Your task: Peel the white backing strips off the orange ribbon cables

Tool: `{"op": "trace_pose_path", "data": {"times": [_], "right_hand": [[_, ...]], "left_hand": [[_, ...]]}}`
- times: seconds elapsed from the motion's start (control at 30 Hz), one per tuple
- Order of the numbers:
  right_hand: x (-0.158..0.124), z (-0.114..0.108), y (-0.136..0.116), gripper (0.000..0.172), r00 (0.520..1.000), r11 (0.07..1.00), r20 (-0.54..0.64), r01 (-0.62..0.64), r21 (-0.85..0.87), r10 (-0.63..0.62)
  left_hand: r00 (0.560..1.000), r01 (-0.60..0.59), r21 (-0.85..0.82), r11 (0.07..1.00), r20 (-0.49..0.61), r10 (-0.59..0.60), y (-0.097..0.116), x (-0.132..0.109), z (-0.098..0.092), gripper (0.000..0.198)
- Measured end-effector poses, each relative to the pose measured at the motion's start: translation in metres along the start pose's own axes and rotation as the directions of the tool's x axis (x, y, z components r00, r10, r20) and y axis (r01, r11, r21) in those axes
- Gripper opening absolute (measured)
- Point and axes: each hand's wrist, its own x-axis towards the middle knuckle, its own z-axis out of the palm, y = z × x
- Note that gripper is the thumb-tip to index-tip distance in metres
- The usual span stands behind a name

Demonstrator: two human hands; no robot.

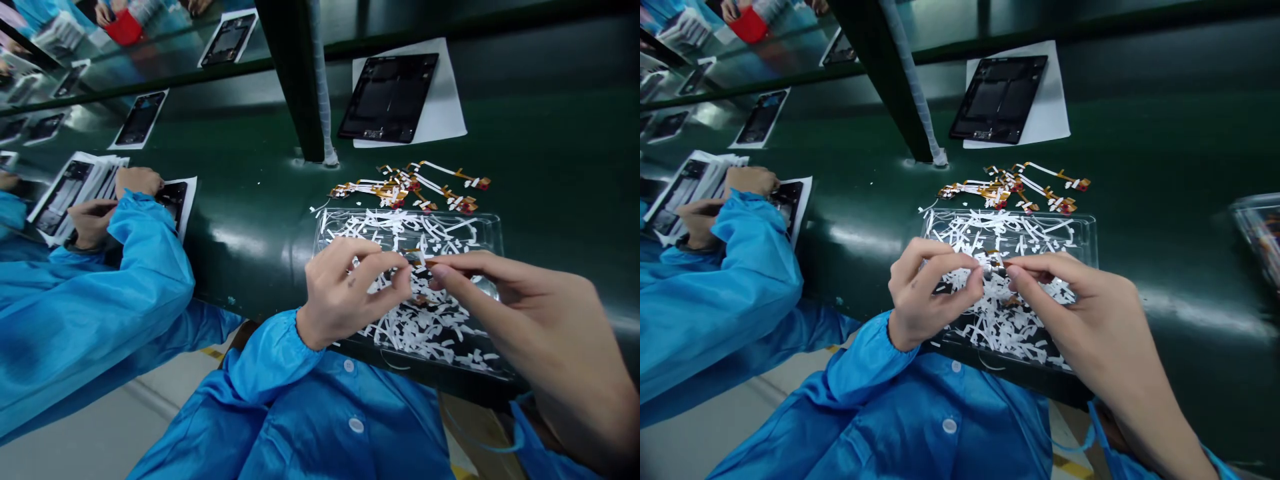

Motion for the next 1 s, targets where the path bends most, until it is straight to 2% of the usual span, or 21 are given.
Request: {"op": "trace_pose_path", "data": {"times": [0.07,0.13,0.43,0.77,0.9,0.97,1.0], "right_hand": [[0.0,0.002,-0.001,0.017,1.0,1.0,0.01,0.027,0.001,-0.027],[0.0,0.003,-0.001,0.016,0.998,0.998,0.025,0.063,-0.004,-0.063],[0.003,0.006,0.009,0.014,0.978,0.976,0.019,0.21,-0.06,-0.209],[0.002,0.008,0.006,0.014,0.972,0.969,0.041,0.235,-0.075,-0.233],[0.003,0.003,0.008,0.014,0.982,0.978,0.016,0.191,-0.079,-0.19],[0.003,-0.001,0.011,0.014,0.989,0.987,-0.002,0.149,-0.066,-0.15],[0.003,-0.002,0.012,0.014,0.991,0.99,0.002,0.132,-0.052,-0.132]], "left_hand": [[0.995,-0.102,0.068,0.992,0.024,0.101,0.001,-0.002,0.002,0.009],[0.99,-0.132,0.105,0.986,0.062,0.126,0.0,-0.004,0.004,0.011],[0.984,-0.167,0.126,0.978,0.076,0.158,-0.003,-0.005,0.005,0.007],[0.987,-0.158,0.199,0.967,0.072,0.146,0.0,-0.006,0.012,0.004],[0.994,-0.068,0.162,0.985,0.093,0.053,-0.008,-0.005,0.009,0.006],[0.984,0.082,0.047,0.996,0.155,-0.089,-0.012,-0.004,0.004,0.007],[0.962,0.183,-0.043,0.982,0.213,-0.17,-0.014,-0.003,0.002,0.007]]}}
